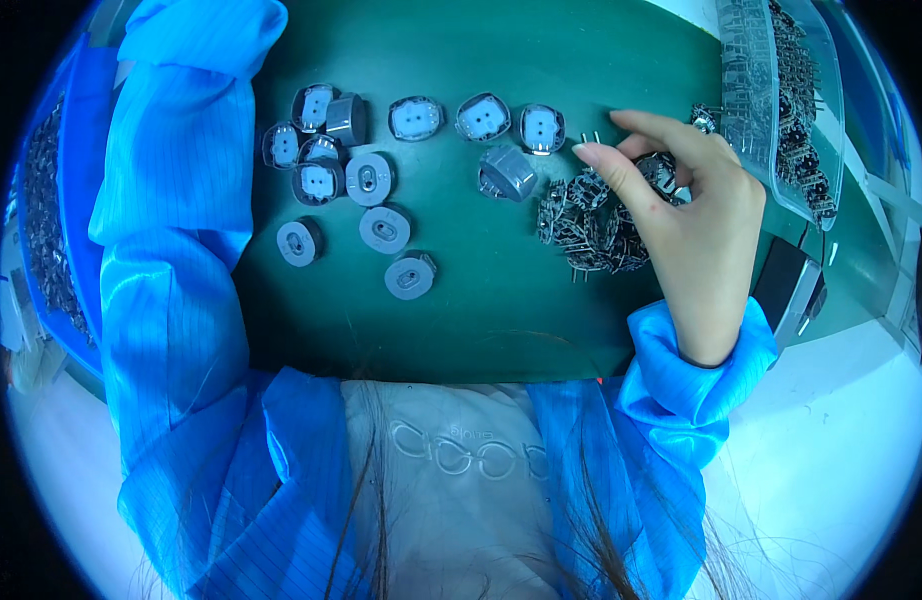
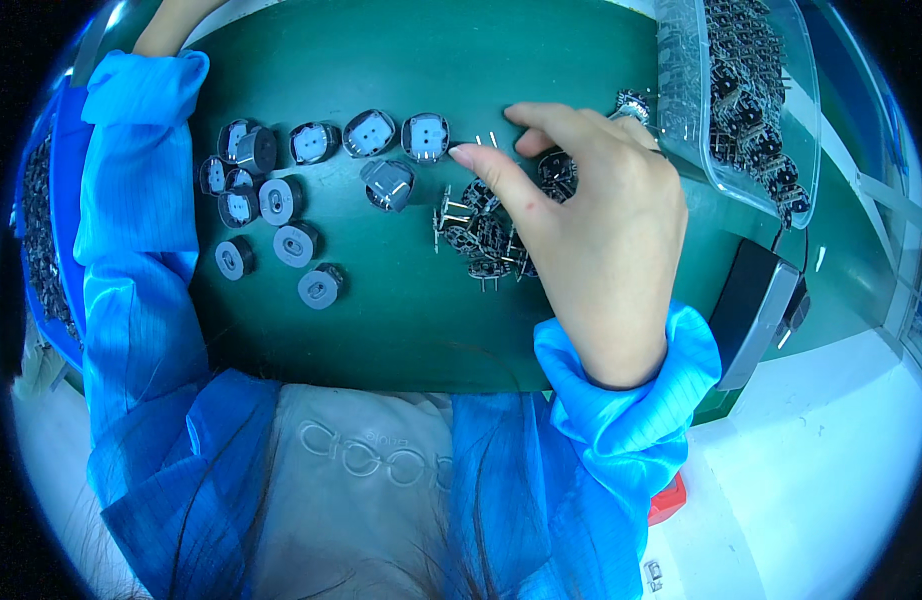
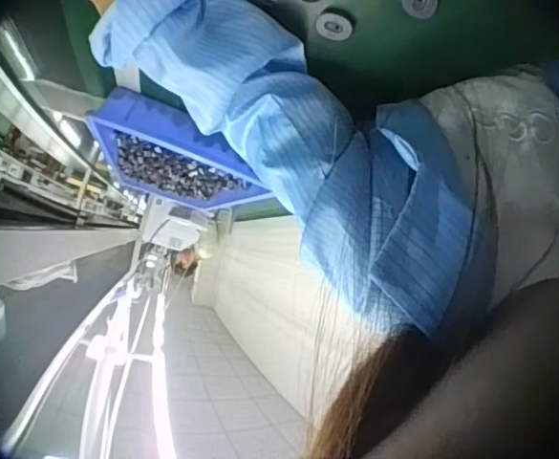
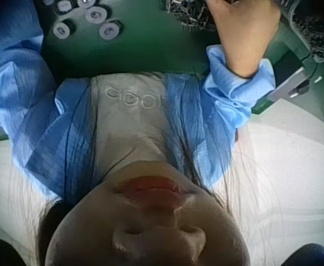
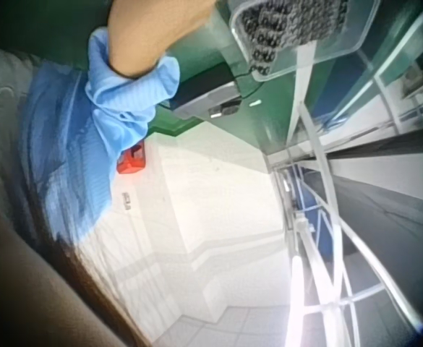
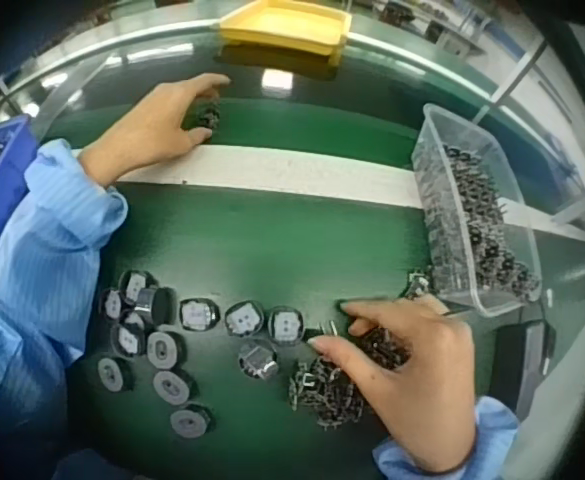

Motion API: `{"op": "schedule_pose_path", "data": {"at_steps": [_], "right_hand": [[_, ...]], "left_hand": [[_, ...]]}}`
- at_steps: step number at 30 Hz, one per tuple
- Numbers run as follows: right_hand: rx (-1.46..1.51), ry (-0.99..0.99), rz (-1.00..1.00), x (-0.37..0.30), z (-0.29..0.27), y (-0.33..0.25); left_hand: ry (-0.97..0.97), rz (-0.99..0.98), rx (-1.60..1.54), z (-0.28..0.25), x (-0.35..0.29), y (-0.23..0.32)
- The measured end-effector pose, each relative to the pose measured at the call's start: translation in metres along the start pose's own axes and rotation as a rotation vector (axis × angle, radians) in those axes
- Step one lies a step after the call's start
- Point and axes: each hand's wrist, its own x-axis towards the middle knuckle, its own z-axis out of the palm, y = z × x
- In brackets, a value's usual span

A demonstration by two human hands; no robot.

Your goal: Assembling small grey plastic components with metal pins at a manufacturing workstation.

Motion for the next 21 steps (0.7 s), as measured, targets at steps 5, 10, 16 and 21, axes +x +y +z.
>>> {"op": "schedule_pose_path", "data": {"at_steps": [5, 10, 16, 21], "right_hand": [[0.040, -0.068, -0.100, 0.002, -0.003, -0.006], [-0.035, -0.117, -0.119, 0.003, -0.006, 0.002], [0.013, -0.109, -0.107, 0.004, -0.005, 0.002], [0.289, -0.006, 0.013, 0.006, -0.005, -0.001]], "left_hand": [[-0.005, 0.168, -0.013, -0.043, -0.015, 0.074], [-0.284, 0.138, -0.454, -0.040, -0.049, 0.154], [-0.548, 0.223, -0.393, -0.047, -0.050, 0.156], [-0.475, 0.229, -0.632, -0.040, -0.059, 0.149]]}}
